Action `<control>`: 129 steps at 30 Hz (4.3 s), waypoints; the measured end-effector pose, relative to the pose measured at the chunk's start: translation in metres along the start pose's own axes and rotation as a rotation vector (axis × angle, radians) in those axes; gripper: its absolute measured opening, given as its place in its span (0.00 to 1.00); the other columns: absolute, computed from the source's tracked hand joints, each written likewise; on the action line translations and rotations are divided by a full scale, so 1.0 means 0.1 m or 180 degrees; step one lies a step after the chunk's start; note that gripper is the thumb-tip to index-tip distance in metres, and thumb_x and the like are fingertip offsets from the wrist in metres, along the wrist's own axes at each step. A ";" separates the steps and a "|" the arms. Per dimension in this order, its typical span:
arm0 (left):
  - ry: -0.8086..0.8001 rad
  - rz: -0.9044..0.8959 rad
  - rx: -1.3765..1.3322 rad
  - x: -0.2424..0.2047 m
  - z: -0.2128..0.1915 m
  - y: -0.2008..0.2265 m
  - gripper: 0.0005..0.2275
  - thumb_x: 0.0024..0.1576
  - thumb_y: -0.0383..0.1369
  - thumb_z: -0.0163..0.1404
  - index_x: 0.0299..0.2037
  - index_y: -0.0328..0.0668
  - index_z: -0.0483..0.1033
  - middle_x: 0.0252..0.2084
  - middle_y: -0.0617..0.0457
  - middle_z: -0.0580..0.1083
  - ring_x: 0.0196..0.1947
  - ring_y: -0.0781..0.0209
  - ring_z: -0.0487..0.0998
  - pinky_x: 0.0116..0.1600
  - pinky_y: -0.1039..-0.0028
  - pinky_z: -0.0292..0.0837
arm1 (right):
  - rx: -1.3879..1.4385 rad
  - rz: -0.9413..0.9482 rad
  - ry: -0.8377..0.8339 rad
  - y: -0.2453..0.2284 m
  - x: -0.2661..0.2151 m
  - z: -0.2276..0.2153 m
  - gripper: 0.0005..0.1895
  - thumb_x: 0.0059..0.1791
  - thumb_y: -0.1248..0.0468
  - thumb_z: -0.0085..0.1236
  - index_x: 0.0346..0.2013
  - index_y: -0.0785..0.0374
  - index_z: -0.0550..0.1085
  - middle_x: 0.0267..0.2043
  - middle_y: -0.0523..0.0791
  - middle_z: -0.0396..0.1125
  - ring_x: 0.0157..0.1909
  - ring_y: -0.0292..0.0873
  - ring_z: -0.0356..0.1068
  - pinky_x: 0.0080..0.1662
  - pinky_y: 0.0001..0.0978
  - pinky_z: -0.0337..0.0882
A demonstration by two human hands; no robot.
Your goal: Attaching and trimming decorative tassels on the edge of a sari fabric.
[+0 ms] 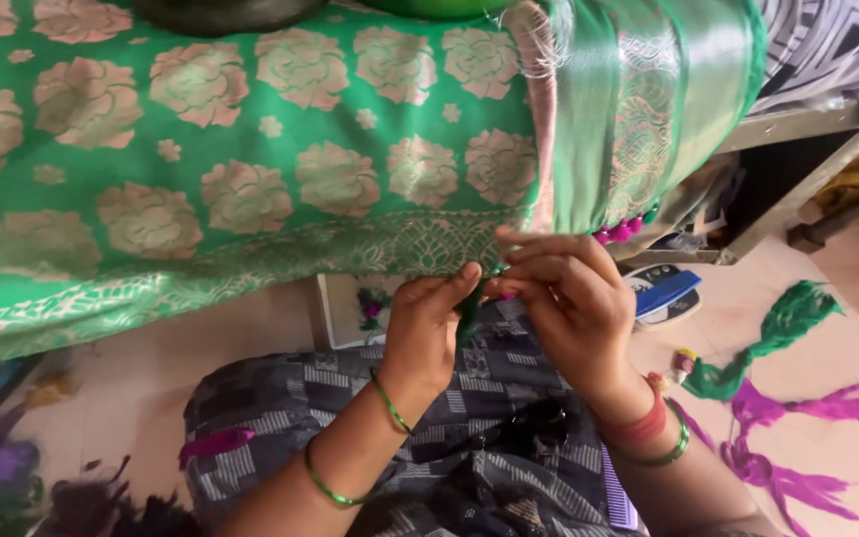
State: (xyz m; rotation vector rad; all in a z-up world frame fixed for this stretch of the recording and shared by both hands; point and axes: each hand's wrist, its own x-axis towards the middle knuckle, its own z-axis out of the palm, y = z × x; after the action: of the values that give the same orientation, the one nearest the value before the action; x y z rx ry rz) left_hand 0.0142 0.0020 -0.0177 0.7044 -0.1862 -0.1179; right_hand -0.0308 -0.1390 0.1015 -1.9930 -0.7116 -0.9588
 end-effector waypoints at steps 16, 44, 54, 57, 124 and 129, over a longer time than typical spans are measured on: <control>-0.0004 0.0170 0.0640 -0.07 0.40 0.22 0.13 0.65 0.32 0.51 0.38 0.26 0.83 0.44 0.48 0.81 0.47 0.65 0.79 0.55 0.77 0.72 | 0.4532 0.2636 0.0422 0.65 -0.16 0.14 0.05 0.59 0.70 0.51 0.41 0.67 0.64 0.38 0.52 0.72 0.48 0.51 0.79 0.39 0.37 0.79; 0.0120 0.0105 0.1036 -0.04 0.18 0.09 0.08 0.64 0.32 0.54 0.39 0.35 0.82 0.39 0.47 0.82 0.40 0.61 0.82 0.52 0.69 0.72 | 0.2935 0.1025 0.1111 0.78 -0.10 -1.40 0.11 0.69 0.63 0.44 0.52 0.67 0.72 0.51 0.54 0.75 0.50 0.49 0.76 0.52 0.33 0.73; -0.0758 0.3369 0.4634 0.00 0.15 0.41 0.06 0.59 0.27 0.55 0.45 0.38 0.81 0.42 0.44 0.79 0.41 0.44 0.80 0.49 0.58 0.74 | 0.2283 0.1986 -0.1048 0.88 -1.97 -1.40 0.06 0.51 0.69 0.63 0.31 0.71 0.80 0.31 0.54 0.73 0.32 0.48 0.76 0.35 0.44 0.81; -0.0388 0.2767 0.4283 -0.02 0.11 0.12 0.07 0.64 0.28 0.54 0.48 0.35 0.81 0.40 0.46 0.78 0.39 0.47 0.80 0.46 0.63 0.73 | 0.2777 0.3703 -0.1395 0.51 -2.20 -0.15 0.18 0.57 0.56 0.50 0.42 0.71 0.75 0.41 0.49 0.73 0.42 0.41 0.74 0.42 0.33 0.75; -0.0136 -0.1351 0.1986 0.47 0.08 0.65 0.10 0.55 0.27 0.55 0.42 0.25 0.80 0.36 0.46 0.81 0.32 0.59 0.83 0.39 0.70 0.79 | -0.2438 -0.2190 -0.1353 0.55 -0.44 -0.34 0.22 0.47 0.60 0.61 0.57 0.52 0.78 0.44 0.41 0.69 0.45 0.40 0.69 0.48 0.43 0.67; -0.0260 -0.1247 0.1716 0.40 0.03 0.54 0.08 0.57 0.27 0.50 0.41 0.28 0.75 0.33 0.46 0.79 0.28 0.57 0.83 0.37 0.69 0.81 | -0.1405 -0.1930 -0.1255 0.44 -1.00 -0.22 0.20 0.46 0.63 0.67 0.53 0.55 0.77 0.46 0.41 0.67 0.50 0.43 0.69 0.51 0.43 0.67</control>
State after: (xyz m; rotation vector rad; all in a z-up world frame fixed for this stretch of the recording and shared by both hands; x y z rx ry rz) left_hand 0.0550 0.0347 0.0251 1.2709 -0.1568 -0.4838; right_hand -0.0615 -0.1947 0.0103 -2.4446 -1.4889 -1.1471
